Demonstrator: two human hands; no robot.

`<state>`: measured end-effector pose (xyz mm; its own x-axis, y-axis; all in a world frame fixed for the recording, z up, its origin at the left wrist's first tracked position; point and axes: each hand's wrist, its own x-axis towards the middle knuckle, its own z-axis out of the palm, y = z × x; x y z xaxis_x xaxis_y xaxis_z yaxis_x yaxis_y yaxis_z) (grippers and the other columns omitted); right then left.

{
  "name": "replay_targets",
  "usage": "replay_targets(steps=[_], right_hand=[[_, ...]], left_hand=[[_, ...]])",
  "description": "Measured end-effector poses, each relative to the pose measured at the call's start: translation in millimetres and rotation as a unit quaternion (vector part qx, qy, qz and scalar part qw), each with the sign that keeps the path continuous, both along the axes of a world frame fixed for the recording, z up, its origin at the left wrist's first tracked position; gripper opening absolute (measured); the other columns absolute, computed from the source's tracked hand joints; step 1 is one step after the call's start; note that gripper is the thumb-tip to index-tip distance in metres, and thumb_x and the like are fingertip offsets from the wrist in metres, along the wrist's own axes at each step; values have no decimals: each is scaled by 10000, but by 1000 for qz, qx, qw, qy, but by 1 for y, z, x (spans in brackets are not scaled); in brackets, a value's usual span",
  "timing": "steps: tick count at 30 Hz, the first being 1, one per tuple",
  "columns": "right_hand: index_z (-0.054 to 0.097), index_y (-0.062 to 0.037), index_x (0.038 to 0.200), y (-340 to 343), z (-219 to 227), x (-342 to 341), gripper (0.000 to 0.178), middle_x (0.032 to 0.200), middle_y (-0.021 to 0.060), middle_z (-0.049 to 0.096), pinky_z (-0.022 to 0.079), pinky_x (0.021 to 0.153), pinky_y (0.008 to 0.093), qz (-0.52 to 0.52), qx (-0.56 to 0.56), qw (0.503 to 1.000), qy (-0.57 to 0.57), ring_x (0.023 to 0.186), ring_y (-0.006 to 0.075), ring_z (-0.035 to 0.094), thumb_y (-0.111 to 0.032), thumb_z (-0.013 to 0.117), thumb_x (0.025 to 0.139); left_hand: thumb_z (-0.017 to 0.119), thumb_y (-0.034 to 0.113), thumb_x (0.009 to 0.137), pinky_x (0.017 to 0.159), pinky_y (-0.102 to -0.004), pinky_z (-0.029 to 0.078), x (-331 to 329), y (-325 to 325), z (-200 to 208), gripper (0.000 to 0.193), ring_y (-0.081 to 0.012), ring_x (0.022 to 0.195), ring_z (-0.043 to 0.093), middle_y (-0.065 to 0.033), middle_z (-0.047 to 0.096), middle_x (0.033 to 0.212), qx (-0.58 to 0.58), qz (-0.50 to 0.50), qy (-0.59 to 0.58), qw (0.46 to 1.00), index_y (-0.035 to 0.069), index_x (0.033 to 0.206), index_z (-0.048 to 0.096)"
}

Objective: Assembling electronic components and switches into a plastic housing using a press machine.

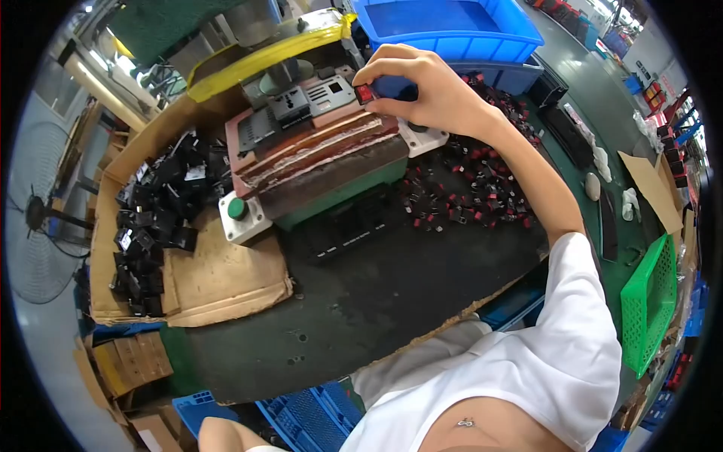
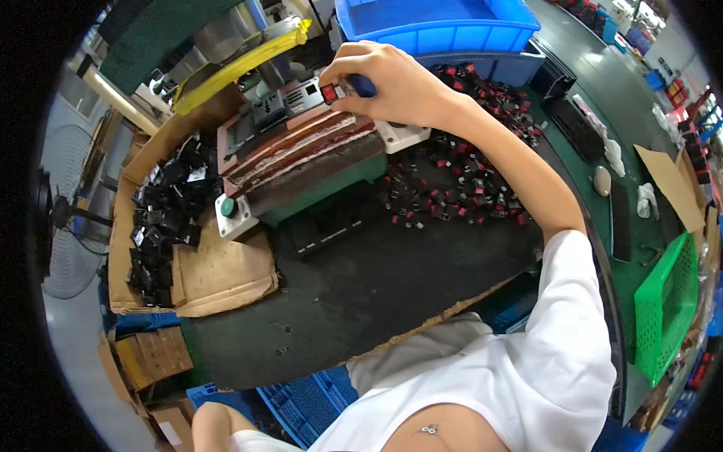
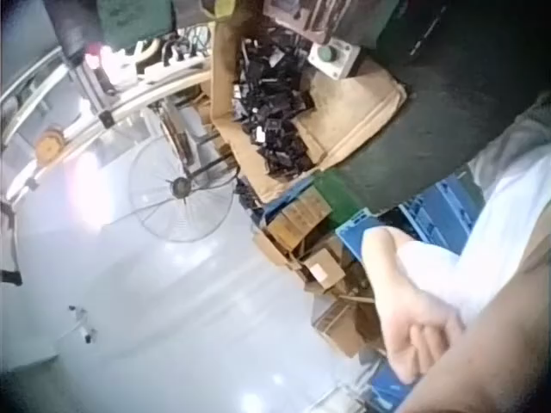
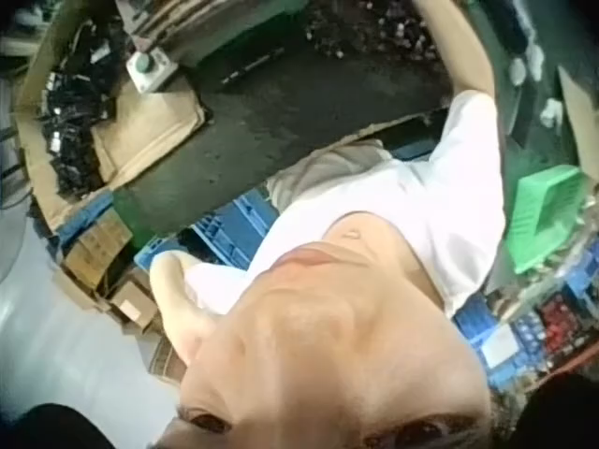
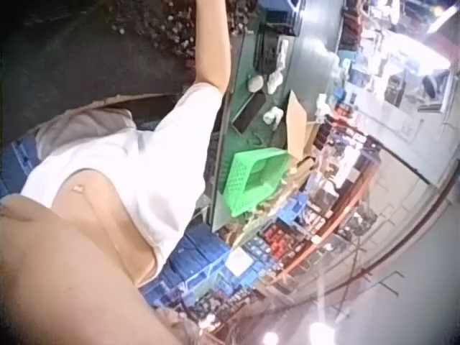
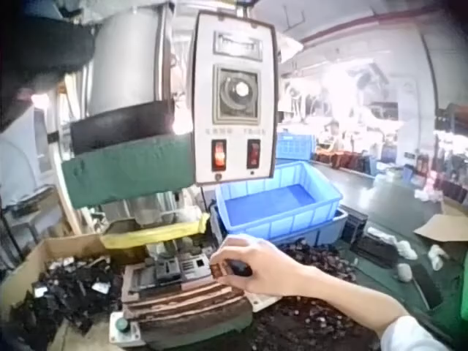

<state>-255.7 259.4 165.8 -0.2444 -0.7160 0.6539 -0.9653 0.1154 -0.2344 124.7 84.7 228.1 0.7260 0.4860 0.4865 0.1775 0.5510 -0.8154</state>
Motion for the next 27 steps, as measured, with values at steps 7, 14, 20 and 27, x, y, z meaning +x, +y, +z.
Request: replay_targets(steps=[7, 14, 20, 27], right_hand=[[630, -60, 1005, -37, 1, -12, 266, 945, 80, 605, 449, 821, 341, 19, 2, 1000, 12, 911, 262, 568, -112, 692, 751], [621, -22, 1014, -39, -2, -39, 255, 950, 100, 616, 449, 837, 329, 52, 62, 996, -40, 913, 242, 583, -114, 676, 783], [614, -5, 1021, -40, 13, -37, 251, 969, 103, 624, 454, 833, 308, 79, 99, 991, -49, 910, 228, 593, -124, 662, 805], [605, 4, 1017, -39, 19, -35, 251, 934, 112, 627, 472, 785, 311, 61, 139, 986, -69, 865, 231, 603, -146, 646, 821]], left_hand=[[407, 325, 964, 420, -261, 427, -64, -16, -52, 237, -92, 389, 502, 45, 549, 558, 46, 186, -86, 978, 106, 1041, 454], [555, 81, 830, 671, -362, 439, -120, -86, -84, 185, -266, 601, 543, -123, 592, 741, 196, 281, -603, 721, -41, 964, 592], [641, 47, 753, 907, -392, 365, -150, -101, -114, 473, -300, 1031, 535, -142, 562, 1161, 199, 331, -705, 595, -7, 1197, 483], [636, 69, 760, 994, -426, 312, -149, -108, -129, 514, -291, 1184, 474, -123, 516, 1267, 165, 330, -732, 573, 9, 1232, 442]])
